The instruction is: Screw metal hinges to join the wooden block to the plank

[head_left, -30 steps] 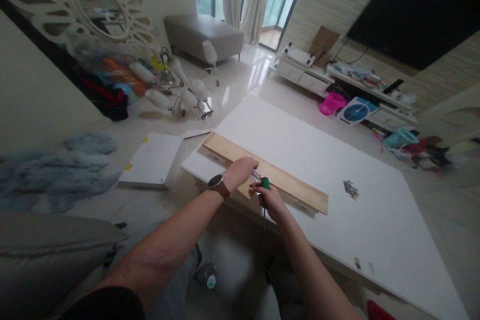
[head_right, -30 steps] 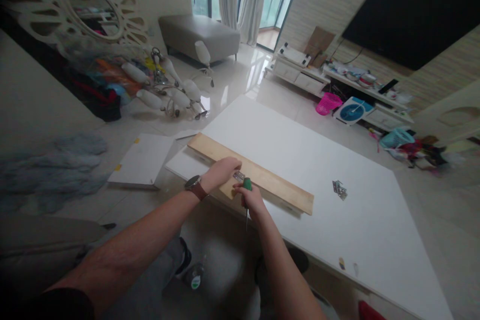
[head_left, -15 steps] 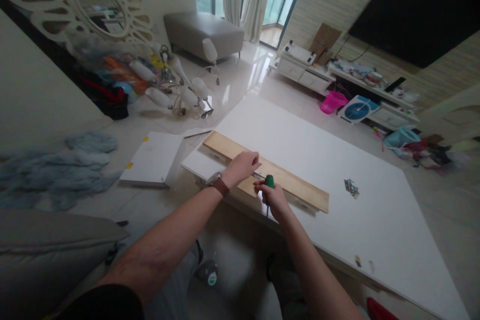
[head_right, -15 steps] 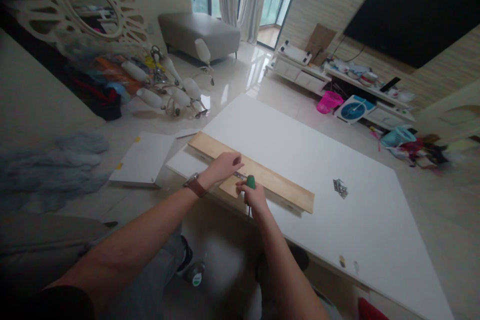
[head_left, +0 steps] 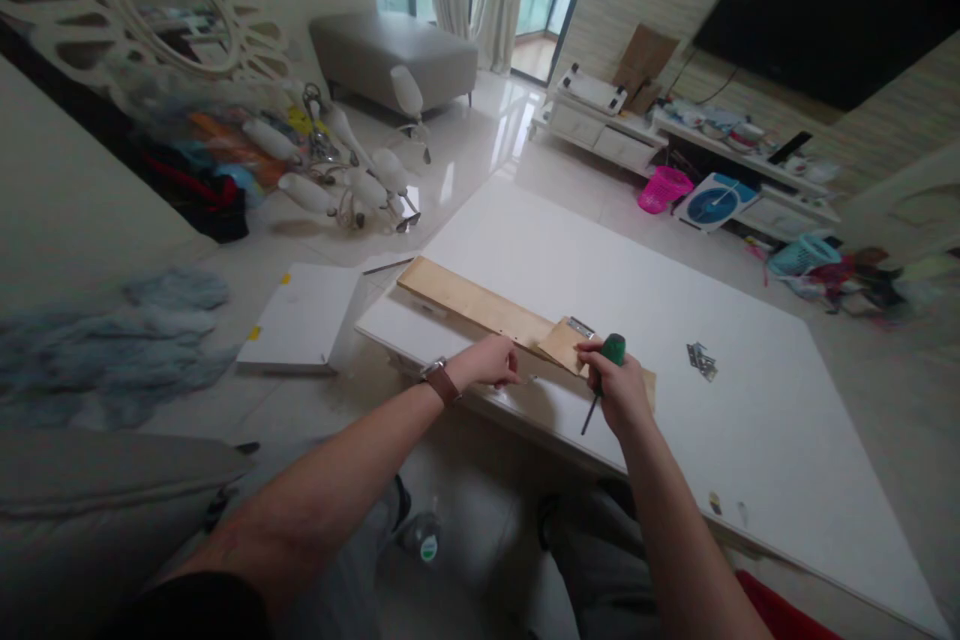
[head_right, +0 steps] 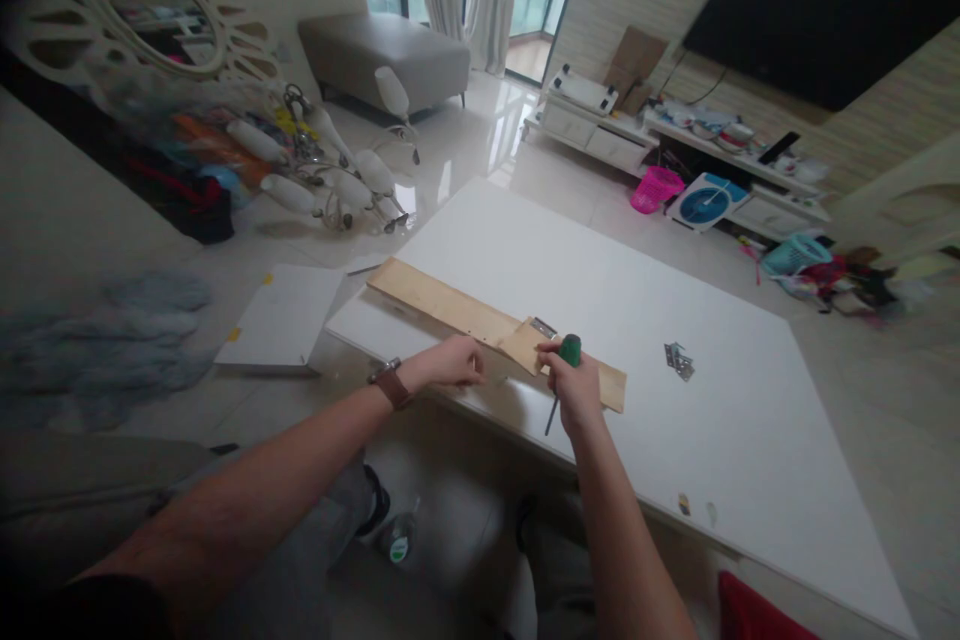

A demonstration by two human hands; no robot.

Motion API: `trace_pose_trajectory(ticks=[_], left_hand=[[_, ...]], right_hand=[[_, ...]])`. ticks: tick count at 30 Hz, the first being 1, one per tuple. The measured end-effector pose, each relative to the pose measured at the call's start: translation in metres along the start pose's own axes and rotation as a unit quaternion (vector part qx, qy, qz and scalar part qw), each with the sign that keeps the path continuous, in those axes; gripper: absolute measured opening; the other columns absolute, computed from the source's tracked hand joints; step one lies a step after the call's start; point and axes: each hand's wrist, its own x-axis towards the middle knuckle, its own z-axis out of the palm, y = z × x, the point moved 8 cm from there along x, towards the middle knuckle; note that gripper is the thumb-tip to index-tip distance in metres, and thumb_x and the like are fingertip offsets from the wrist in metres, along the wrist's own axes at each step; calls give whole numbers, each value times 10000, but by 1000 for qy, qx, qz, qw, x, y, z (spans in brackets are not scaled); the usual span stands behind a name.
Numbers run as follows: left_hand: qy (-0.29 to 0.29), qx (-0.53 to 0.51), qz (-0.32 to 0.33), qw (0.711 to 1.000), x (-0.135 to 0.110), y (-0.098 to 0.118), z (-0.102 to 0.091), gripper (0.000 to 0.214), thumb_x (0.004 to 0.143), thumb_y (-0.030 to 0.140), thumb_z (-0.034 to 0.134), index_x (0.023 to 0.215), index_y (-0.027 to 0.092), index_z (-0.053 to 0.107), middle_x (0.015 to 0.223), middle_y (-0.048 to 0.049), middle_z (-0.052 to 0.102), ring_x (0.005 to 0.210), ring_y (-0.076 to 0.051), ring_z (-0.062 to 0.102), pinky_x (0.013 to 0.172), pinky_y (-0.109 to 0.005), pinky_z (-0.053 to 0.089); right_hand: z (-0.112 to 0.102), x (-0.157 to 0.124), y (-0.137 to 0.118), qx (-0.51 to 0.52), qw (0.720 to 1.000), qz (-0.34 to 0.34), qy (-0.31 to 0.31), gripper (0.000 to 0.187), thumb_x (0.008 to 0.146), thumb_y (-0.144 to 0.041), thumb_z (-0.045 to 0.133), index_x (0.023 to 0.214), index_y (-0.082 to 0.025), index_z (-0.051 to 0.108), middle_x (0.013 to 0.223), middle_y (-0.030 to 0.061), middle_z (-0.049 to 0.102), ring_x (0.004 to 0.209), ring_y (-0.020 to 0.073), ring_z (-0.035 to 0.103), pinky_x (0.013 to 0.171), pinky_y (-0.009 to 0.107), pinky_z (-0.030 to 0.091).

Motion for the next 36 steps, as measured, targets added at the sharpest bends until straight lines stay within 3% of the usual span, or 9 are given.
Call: trace_pose_trajectory(ticks=[7, 14, 19, 22, 25, 27, 30, 32, 36], left_hand=[[109, 166, 3, 980, 13, 26, 51, 177, 864, 138, 674, 949, 176, 825, 943, -163, 797, 937, -301, 766, 813, -360, 557], [93, 281, 65, 953, 29, 43, 84, 314, 1002, 104, 466, 1080, 125, 770, 1016, -210, 779, 1009, -331, 767, 828, -407, 573], [96, 266, 78, 956, 29, 56, 91, 281, 982, 93, 495, 1066, 138, 759, 1056, -194, 781, 976, -320, 770, 824, -403, 574], [133, 159, 97, 973, 25, 70, 81, 183, 960, 163, 574, 957, 158, 757, 1036, -176, 786, 977, -304, 761, 861, -397, 570], [154, -101, 48, 982, 26, 66, 56, 186, 971, 225, 548, 924, 167, 719, 946, -125, 784, 744, -209, 736, 718, -320, 563], [115, -300, -13, 947, 30, 57, 45, 258, 999, 304, 494, 904, 154, 681, 892, -111, 769, 559, -166, 666, 573, -294, 525], [75, -506, 8, 859, 30, 62, 22, 355, 995, 441, 529, 906, 135, 684, 890, -116, 751, 657, -174, 700, 589, -276, 543], [68, -558, 40, 826, 27, 68, 8, 334, 897, 472, 707, 945, 142, 698, 897, -90, 742, 721, -169, 697, 597, -252, 539], [98, -592, 63, 797, 16, 68, -12, 385, 689, 285, 918, 970, 167, 682, 835, -16, 713, 696, -118, 652, 621, -204, 493]], right_hand=[[-33, -4, -4, 39, 998, -9, 42, 259, 503, -283, 819, 726, -162, 768, 561, -28, 629, 418, 71, 398, 423, 233, 271], [-46, -11, -3, 45, 998, -4, 50, 259, 521, -289, 808, 743, -159, 778, 542, -37, 612, 431, 75, 400, 436, 233, 276], [-49, -15, -4, 38, 998, -9, 46, 277, 544, -299, 820, 779, -156, 786, 553, -37, 619, 438, 79, 416, 447, 240, 297], [-51, -15, -10, 50, 998, -16, 43, 254, 551, -287, 804, 770, -161, 782, 558, -37, 622, 436, 78, 416, 449, 240, 296], [-50, -16, -19, 72, 997, -19, 37, 230, 547, -265, 773, 756, -169, 775, 536, -42, 604, 430, 77, 402, 447, 238, 269], [-48, -16, -24, 71, 997, -19, 29, 214, 545, -256, 762, 741, -171, 769, 505, -50, 573, 430, 79, 398, 450, 239, 261], [-36, -15, -28, 45, 999, -21, 0, 210, 549, -266, 761, 735, -168, 764, 473, -61, 525, 433, 86, 389, 454, 244, 255], [-26, -14, -31, 16, 999, -32, -17, 217, 565, -285, 767, 747, -165, 764, 470, -61, 513, 439, 95, 392, 459, 252, 249], [-8, -20, -49, -64, 993, -77, -58, 295, 644, -341, 776, 880, -167, 800, 561, -29, 593, 485, 115, 414, 483, 275, 291]])
